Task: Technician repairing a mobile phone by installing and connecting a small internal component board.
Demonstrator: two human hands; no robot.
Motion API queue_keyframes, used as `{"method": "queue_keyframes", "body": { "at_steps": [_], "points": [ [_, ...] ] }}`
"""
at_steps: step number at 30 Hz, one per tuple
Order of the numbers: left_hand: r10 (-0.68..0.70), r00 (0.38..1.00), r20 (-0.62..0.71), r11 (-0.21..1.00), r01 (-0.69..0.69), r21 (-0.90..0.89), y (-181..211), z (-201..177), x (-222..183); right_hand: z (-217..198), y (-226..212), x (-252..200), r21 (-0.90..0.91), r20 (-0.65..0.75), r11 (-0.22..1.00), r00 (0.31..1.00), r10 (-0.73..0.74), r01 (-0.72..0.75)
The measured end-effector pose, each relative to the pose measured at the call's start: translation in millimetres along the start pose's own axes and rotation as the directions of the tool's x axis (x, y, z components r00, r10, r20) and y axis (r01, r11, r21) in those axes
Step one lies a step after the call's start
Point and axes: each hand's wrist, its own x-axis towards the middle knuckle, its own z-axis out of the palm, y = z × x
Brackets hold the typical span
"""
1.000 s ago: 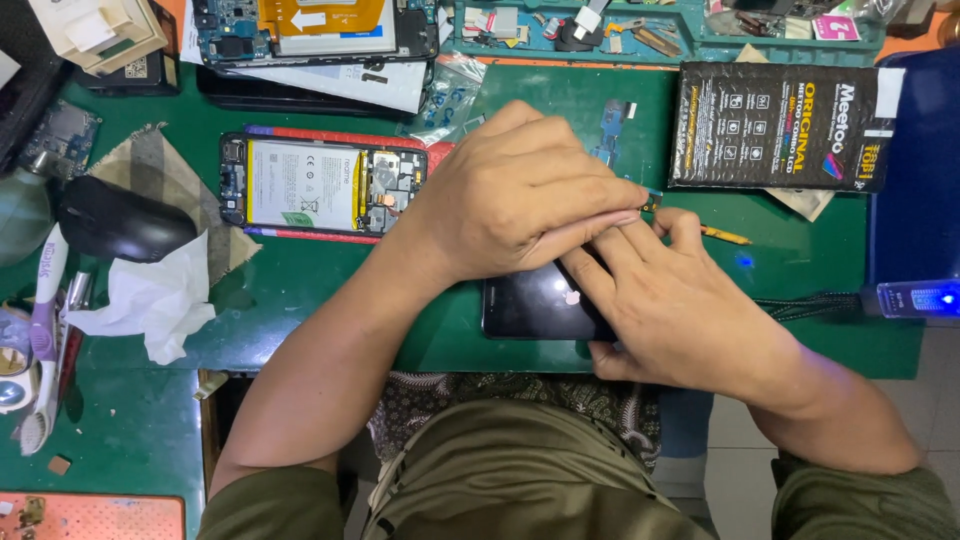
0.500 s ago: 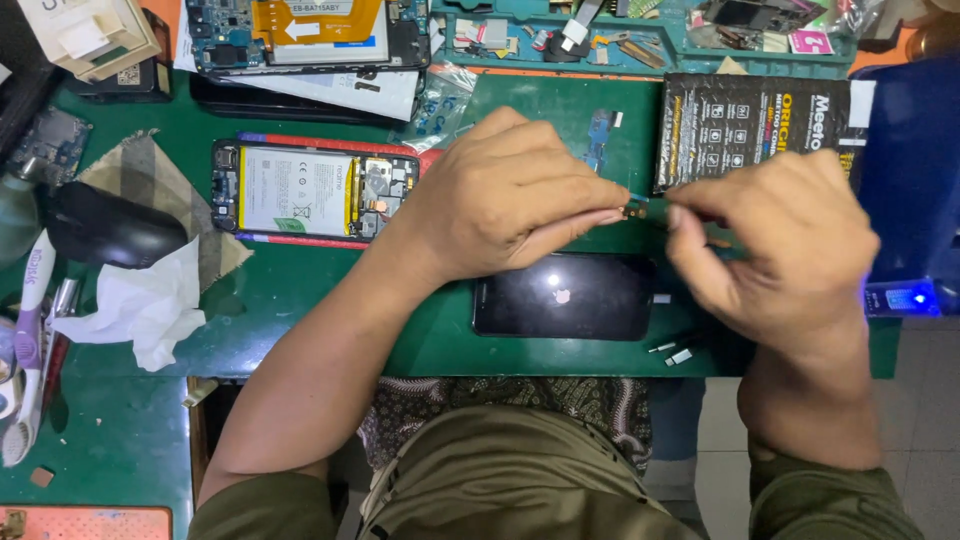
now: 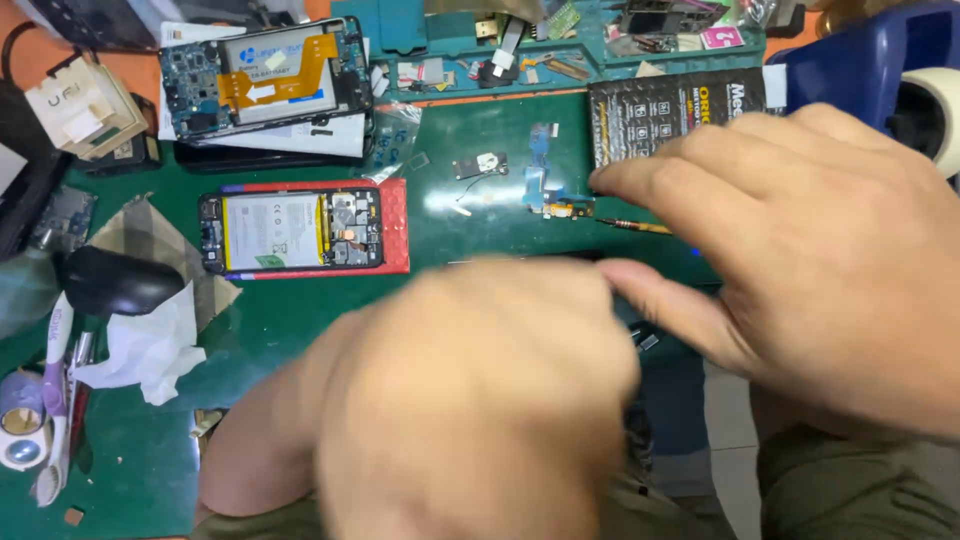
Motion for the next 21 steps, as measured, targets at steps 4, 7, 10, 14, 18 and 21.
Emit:
{"method": "queue_keyframes", "body": {
  "at_steps": [4,7,10,14,18,21],
  "points": [
    [0.194,0.981,-0.028,0.981,-0.195,-0.021,2,-6,5,-4,-4,-2,0.103,-0.021,0.994,0.999,-0.034,0.036],
    [0.478,0.876,-0.066,0.872,-0.482,-0.088,-5,-8,12,4,-1,-7,0.201,0.034,0.967,0.985,-0.169,0.159],
    [0.705,0.7,-0.118,0.683,-0.714,-0.156,-16,-4,23,9,-6,-12,0.177,0.081,0.978,0.988,-0.128,0.112],
    [0.921,0.322,-0.218,0.288,-0.942,-0.174,-29,-2,31,14,-8,-6,0.175,0.07,0.975,0.986,-0.153,0.139],
    [0.952,-0.139,-0.273,-0.184,-0.972,-0.147,-35,-4,37,18,-8,-9,0.203,0.099,0.968,0.981,-0.167,0.145],
    [0.847,-0.437,-0.302,-0.487,-0.867,-0.109,-38,-3,36,14,-4,-3,0.19,-0.008,0.975,0.993,-0.118,0.118]
  ]
}}
